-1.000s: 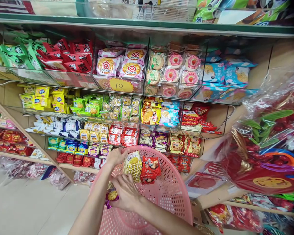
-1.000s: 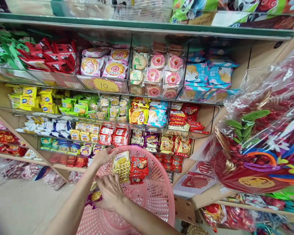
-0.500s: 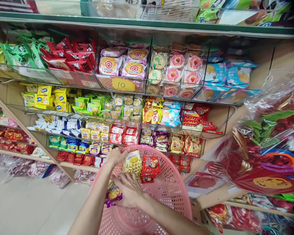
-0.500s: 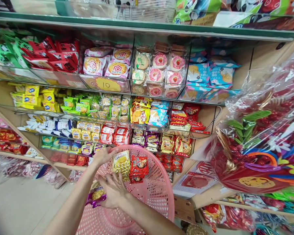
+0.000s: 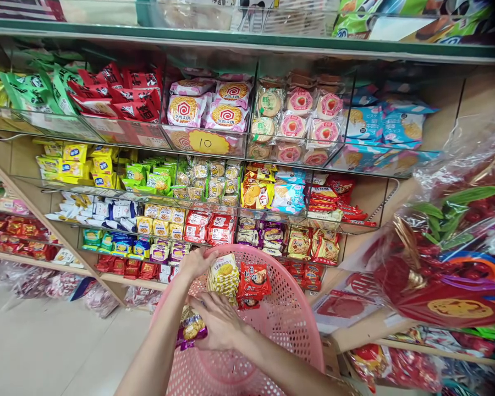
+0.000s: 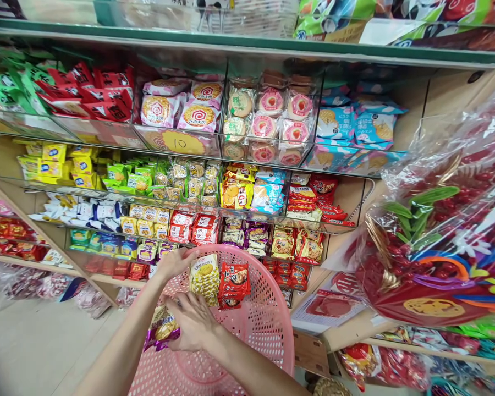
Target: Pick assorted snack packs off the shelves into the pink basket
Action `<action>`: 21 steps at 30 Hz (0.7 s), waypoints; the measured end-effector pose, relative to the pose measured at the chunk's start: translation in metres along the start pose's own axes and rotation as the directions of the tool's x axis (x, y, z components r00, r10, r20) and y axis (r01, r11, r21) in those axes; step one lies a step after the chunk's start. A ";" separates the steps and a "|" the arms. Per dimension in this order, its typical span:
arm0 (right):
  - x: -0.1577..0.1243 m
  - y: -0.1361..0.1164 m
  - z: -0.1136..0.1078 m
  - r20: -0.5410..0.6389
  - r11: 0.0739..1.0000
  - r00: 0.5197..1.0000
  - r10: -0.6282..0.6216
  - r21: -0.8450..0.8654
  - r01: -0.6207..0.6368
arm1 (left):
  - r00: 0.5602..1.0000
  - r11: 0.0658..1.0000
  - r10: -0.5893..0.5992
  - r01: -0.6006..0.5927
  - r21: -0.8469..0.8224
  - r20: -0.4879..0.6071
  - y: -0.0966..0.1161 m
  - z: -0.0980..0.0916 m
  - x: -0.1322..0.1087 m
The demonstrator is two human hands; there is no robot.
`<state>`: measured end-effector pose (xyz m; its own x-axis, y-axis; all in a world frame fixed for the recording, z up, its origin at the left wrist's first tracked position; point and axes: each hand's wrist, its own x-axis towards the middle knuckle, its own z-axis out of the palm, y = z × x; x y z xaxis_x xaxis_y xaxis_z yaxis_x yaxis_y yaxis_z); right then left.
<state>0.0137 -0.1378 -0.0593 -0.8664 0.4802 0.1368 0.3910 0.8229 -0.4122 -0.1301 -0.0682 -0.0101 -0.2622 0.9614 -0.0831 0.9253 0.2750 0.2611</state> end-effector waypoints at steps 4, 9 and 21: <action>-0.003 -0.002 -0.001 -0.012 1.000 1.000 0.016 0.019 -0.016 | 1.000 1.000 0.005 -0.005 -0.006 -0.004 0.001 -0.001 0.000; -0.006 -0.003 -0.007 -0.022 0.999 0.999 0.048 0.018 -0.048 | 1.000 1.000 0.010 -0.010 -0.006 0.006 0.002 -0.001 0.000; -0.057 -0.039 0.024 0.164 0.995 0.985 -0.056 0.096 0.040 | 1.000 1.000 -0.007 0.008 -0.014 0.027 0.001 0.002 0.003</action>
<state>0.0407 -0.2048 -0.0726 -0.9260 0.3774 0.0100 0.3242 0.8086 -0.4910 -0.1291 -0.0647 -0.0120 -0.2614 0.9588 -0.1109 0.9193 0.2823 0.2743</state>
